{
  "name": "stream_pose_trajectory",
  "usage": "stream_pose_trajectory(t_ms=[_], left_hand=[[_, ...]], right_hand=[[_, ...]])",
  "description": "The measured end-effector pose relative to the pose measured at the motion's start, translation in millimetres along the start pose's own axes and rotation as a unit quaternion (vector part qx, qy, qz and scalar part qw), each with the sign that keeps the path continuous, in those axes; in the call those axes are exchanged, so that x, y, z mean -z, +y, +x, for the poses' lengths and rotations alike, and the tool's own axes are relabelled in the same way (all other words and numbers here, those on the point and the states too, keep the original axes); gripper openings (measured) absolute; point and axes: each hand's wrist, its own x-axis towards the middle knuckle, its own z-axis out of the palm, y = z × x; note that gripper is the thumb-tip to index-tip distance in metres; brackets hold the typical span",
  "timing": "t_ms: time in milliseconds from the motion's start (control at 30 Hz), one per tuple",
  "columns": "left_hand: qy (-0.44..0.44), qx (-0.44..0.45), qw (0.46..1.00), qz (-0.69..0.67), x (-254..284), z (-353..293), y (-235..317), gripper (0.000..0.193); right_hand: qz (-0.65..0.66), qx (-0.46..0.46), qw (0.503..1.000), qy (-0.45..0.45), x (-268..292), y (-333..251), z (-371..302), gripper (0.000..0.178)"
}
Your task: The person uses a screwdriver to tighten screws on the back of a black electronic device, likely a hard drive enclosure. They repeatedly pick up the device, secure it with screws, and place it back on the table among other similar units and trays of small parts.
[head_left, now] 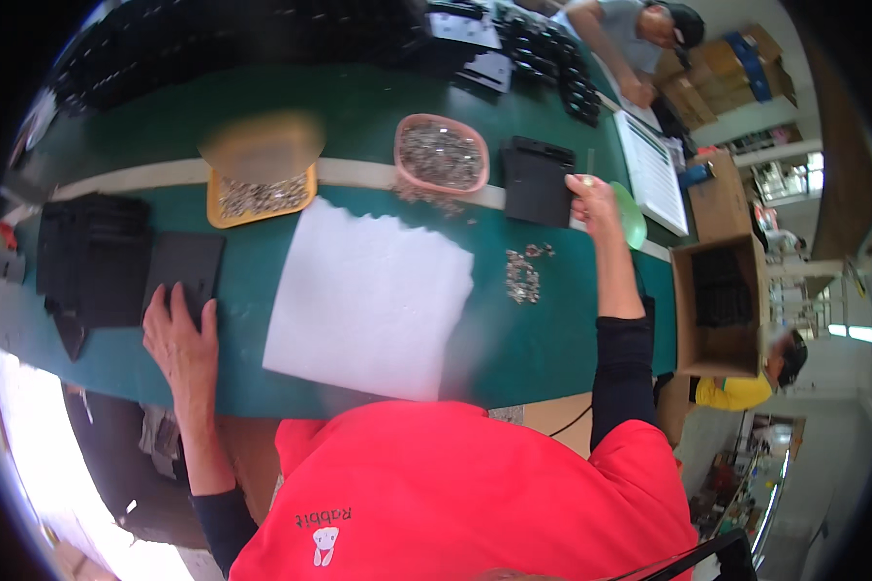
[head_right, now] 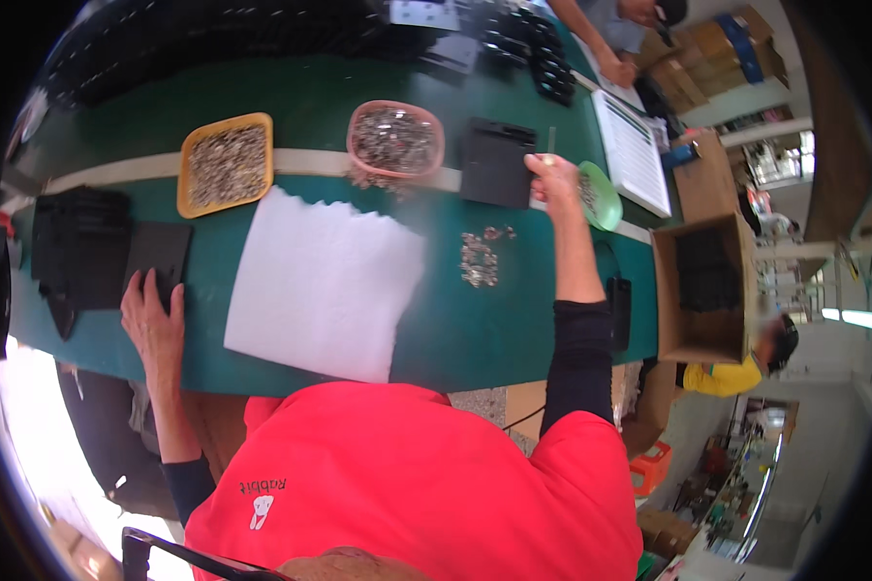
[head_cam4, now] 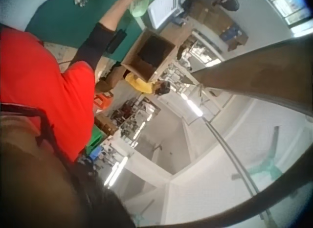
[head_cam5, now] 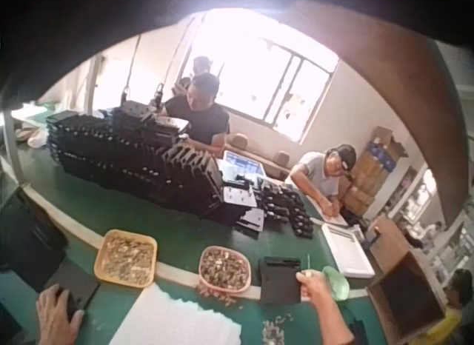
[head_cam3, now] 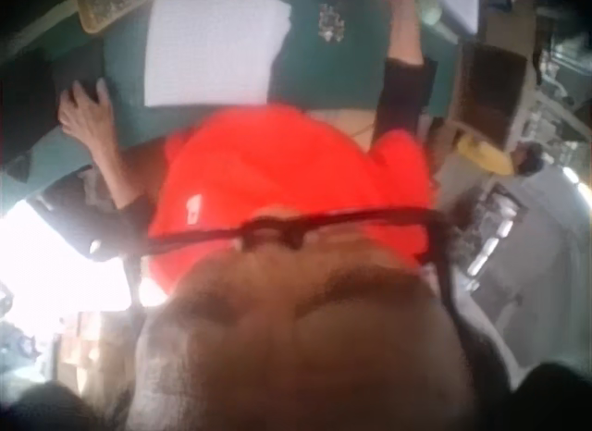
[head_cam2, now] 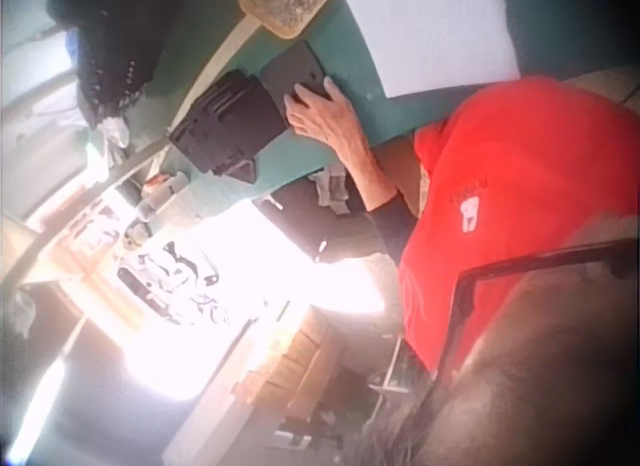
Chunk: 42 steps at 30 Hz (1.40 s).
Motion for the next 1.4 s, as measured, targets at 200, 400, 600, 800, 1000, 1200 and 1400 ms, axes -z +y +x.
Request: stream_pose_trajectory(t_ms=[200,400,600,800,1000,1200,1400], left_hand=[[-0.015,-0.002,0.999,-0.038,9.5,-1.9,3.1,0.049],[0.018,-0.019,0.998,-0.05,9.4,-11.0,-2.3,0.041],[0.108,-0.098,0.988,-0.056,11.0,-6.2,-6.3,0.023],[0.259,-0.098,0.96,-0.047,39.2,14.5,-17.5,0.014],[0.198,-0.028,0.934,-0.295,73.6,12.8,41.2,0.008],[-0.223,0.171,0.678,-0.679,36.7,6.0,93.2,0.02],[-0.259,0.153,0.743,-0.599,-10.1,-12.0,109.2,0.024]], right_hand=[[-0.536,0.328,0.766,0.135,16.6,-66.6,28.6,0.029],[-0.682,0.312,0.65,0.118,-97.2,-69.6,-13.8,0.014],[-0.652,0.282,0.7,0.072,-126.5,-25.7,-4.3,0.021],[-0.574,0.273,0.772,0.01,-112.6,-20.6,0.8,0.033],[-0.316,0.246,0.916,-0.031,-102.8,-26.6,-30.1,0.042],[-0.197,0.226,0.934,-0.196,-119.4,-35.9,-75.7,0.027],[-0.402,0.355,0.822,-0.192,-101.8,-26.5,-79.4,0.022]])
